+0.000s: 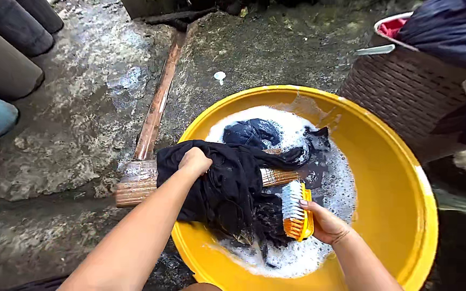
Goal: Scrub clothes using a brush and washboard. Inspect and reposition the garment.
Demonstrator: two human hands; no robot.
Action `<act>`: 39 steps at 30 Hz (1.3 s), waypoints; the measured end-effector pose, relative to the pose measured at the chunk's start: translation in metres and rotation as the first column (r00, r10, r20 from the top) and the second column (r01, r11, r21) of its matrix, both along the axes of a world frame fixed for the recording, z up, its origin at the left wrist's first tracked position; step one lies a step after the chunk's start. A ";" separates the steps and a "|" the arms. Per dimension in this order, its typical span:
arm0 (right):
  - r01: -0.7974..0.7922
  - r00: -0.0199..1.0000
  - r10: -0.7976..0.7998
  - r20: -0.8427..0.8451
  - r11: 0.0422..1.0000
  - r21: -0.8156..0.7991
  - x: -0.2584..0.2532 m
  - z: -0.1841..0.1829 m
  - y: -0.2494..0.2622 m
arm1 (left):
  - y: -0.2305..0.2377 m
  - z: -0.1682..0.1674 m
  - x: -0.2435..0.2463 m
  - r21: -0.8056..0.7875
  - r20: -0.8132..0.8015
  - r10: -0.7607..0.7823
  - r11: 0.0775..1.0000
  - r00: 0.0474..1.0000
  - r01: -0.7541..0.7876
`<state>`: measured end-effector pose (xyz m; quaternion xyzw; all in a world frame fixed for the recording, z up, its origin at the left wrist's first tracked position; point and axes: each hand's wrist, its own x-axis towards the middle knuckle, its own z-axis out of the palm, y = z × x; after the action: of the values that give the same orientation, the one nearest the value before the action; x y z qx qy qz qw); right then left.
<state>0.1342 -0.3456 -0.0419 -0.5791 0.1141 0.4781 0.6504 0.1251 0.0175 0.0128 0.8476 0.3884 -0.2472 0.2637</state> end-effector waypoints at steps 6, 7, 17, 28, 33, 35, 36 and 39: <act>0.216 0.976 -0.185 0.117 0.895 -0.390 0.017 -0.006 -0.063 | 0.008 0.019 -0.070 -0.679 0.405 0.663 0.679 0.630 -0.278; 0.275 0.961 -0.227 0.160 0.863 -0.423 0.018 -0.010 -0.065 | 0.009 0.026 -0.083 -0.765 0.408 0.753 0.591 0.517 -0.257; -0.012 0.988 0.102 0.112 0.792 -0.610 0.013 0.009 -0.024 | -0.032 0.022 -0.148 -0.964 -0.035 0.721 0.158 0.692 -0.213; 0.570 0.648 -0.223 0.729 0.776 -0.270 0.121 0.182 -0.102 | 0.017 0.122 -0.158 -0.655 0.751 0.645 0.704 0.138 0.274; 0.677 0.547 -0.102 0.831 0.639 -0.366 0.180 0.171 -0.077 | 0.031 0.117 -0.158 -0.554 0.790 0.608 0.661 0.071 0.506; 0.676 0.578 -0.046 0.815 0.587 -0.446 0.180 0.151 -0.055 | 0.019 0.095 -0.150 -0.694 0.719 0.637 0.680 0.280 0.235; 0.663 0.588 -0.015 0.809 0.582 -0.471 0.176 0.138 -0.045 | 0.012 0.082 -0.143 -0.686 0.650 0.626 0.727 0.431 -0.022; 0.642 0.623 0.039 0.781 0.544 -0.540 0.143 0.084 -0.025 | 0.002 0.035 -0.122 -0.517 0.360 0.518 0.803 0.776 -0.296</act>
<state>0.2776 -0.3707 0.0419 -0.9050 0.1568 -0.0234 0.3948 0.0030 0.0197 0.0478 0.6935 0.4234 -0.0420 0.5815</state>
